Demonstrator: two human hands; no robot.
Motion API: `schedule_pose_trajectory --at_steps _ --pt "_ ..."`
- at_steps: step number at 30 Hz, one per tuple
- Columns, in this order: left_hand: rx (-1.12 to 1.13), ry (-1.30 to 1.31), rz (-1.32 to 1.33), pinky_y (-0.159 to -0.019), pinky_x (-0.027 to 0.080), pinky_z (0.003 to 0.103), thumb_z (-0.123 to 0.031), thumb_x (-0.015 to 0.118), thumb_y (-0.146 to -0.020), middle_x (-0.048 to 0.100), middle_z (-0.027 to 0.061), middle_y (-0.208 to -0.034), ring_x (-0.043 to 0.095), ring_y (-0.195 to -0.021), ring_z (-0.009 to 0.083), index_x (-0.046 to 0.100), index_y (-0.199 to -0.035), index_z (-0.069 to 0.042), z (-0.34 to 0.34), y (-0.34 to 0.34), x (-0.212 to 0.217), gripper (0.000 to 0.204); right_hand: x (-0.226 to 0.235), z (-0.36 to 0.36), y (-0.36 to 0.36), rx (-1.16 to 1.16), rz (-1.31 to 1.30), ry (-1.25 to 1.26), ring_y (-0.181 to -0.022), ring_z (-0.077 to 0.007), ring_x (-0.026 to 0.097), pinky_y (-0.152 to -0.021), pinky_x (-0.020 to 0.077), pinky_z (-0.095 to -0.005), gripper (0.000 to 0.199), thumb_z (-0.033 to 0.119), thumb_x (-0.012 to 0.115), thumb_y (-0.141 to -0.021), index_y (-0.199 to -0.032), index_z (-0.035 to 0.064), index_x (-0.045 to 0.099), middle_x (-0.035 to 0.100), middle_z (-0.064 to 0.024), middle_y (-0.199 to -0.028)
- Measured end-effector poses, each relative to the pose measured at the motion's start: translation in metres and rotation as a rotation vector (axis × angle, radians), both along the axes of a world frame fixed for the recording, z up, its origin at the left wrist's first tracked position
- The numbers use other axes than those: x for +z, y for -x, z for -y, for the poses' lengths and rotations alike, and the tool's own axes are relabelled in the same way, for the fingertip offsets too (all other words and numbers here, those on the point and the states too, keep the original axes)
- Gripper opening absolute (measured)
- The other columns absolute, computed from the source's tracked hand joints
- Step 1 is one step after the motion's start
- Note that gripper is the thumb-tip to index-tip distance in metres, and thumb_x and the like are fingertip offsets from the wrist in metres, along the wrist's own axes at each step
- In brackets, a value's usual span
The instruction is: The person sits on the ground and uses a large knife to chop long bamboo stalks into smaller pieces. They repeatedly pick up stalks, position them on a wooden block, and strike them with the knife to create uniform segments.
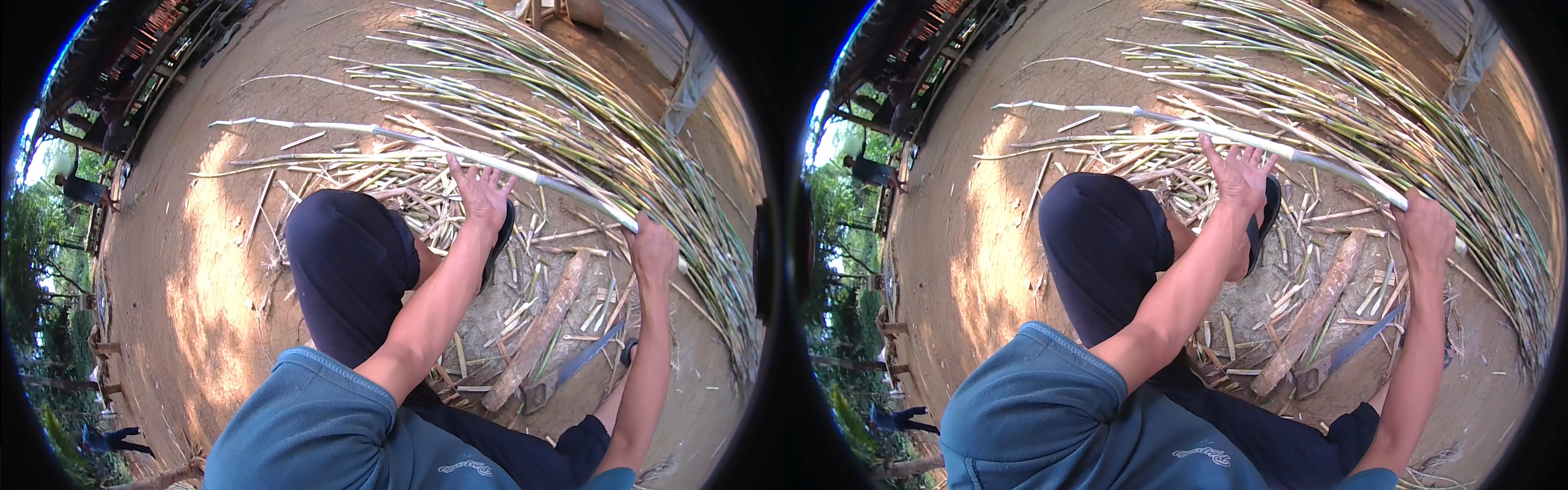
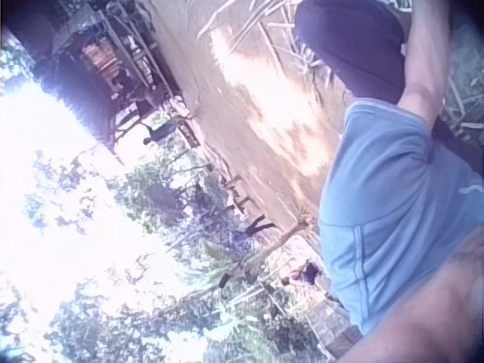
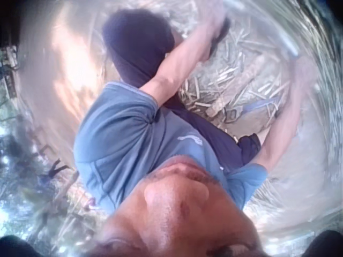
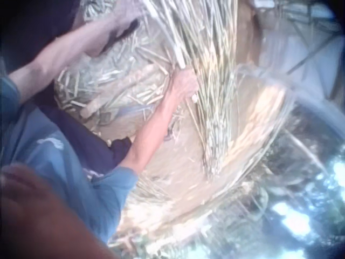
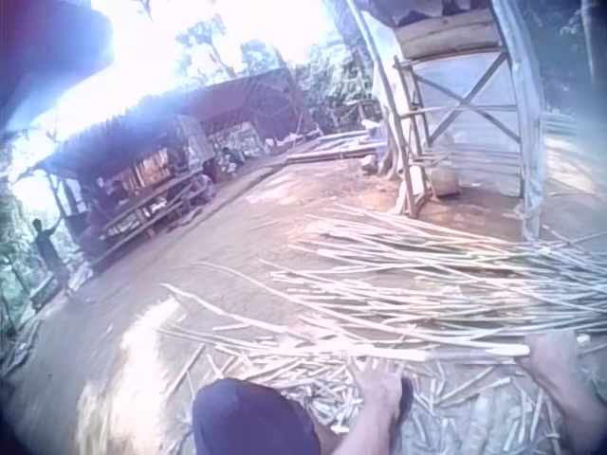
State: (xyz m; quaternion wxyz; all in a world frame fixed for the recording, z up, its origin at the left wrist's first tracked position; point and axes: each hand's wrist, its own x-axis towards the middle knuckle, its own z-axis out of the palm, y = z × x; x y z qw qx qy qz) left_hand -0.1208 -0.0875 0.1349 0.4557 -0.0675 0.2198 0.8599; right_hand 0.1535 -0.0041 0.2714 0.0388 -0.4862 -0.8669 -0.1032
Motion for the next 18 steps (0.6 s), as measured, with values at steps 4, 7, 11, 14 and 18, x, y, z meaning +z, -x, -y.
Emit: schedule_pose_trajectory --at_steps 4,7,11,14,18 --pt "0.021 -0.301 0.109 -0.113 0.031 0.058 -0.065 0.067 -0.077 0.038 0.0254 -0.145 0.043 -0.134 0.0389 0.016 -0.149 -0.003 0.010 0.009 0.058 0.108 0.023 0.063 -0.043 -0.145 0.044 -0.033 -0.069 -0.0397 0.067 -0.061 0.0514 -0.0512 0.029 0.034 0.075 -0.078 -0.085 0.0082 0.065 0.067 -0.0194 -0.073" --pt "-0.048 -0.271 0.289 -0.105 0.043 0.053 -0.050 0.061 -0.084 0.053 0.0193 -0.115 0.057 -0.106 0.0332 0.049 -0.123 -0.004 0.030 -0.008 0.046 0.062 0.036 0.099 -0.070 -0.178 0.030 0.017 -0.070 -0.0404 0.067 -0.062 0.0519 -0.0513 0.029 0.035 0.074 -0.079 -0.085 0.0083 0.065 0.067 -0.0196 -0.073" --pt "-0.096 -0.067 0.235 -0.057 0.045 0.033 -0.047 0.058 -0.087 0.038 0.0016 -0.058 0.042 -0.053 0.0174 0.046 -0.076 -0.012 0.041 -0.032 0.035 0.038 0.008 0.141 -0.107 -0.239 0.026 0.061 -0.069 -0.0407 0.067 -0.063 0.0525 -0.0502 0.029 0.035 0.074 -0.079 -0.082 0.0068 0.066 0.067 -0.0190 -0.071" --pt "-0.165 -0.007 0.171 -0.040 0.031 0.026 -0.048 0.055 -0.093 0.027 -0.0036 -0.050 0.029 -0.040 0.0103 0.034 -0.060 -0.018 0.062 -0.053 0.054 0.050 -0.013 0.174 -0.138 -0.310 -0.002 0.114 -0.068 -0.0399 0.067 -0.062 0.0526 -0.0495 0.028 0.033 0.073 -0.079 -0.078 0.0063 0.066 0.066 -0.0178 -0.068" --pt "-0.253 0.015 -0.010 -0.039 0.027 0.026 -0.049 0.045 -0.100 0.025 -0.0034 -0.053 0.024 -0.041 0.0103 0.028 -0.059 -0.018 0.081 -0.114 0.118 0.053 -0.031 0.216 -0.192 -0.400 -0.255 -0.013 -0.061 -0.0380 0.065 -0.056 0.0517 -0.0493 0.026 0.035 0.072 -0.080 -0.069 0.0111 0.068 0.065 -0.0149 -0.065"
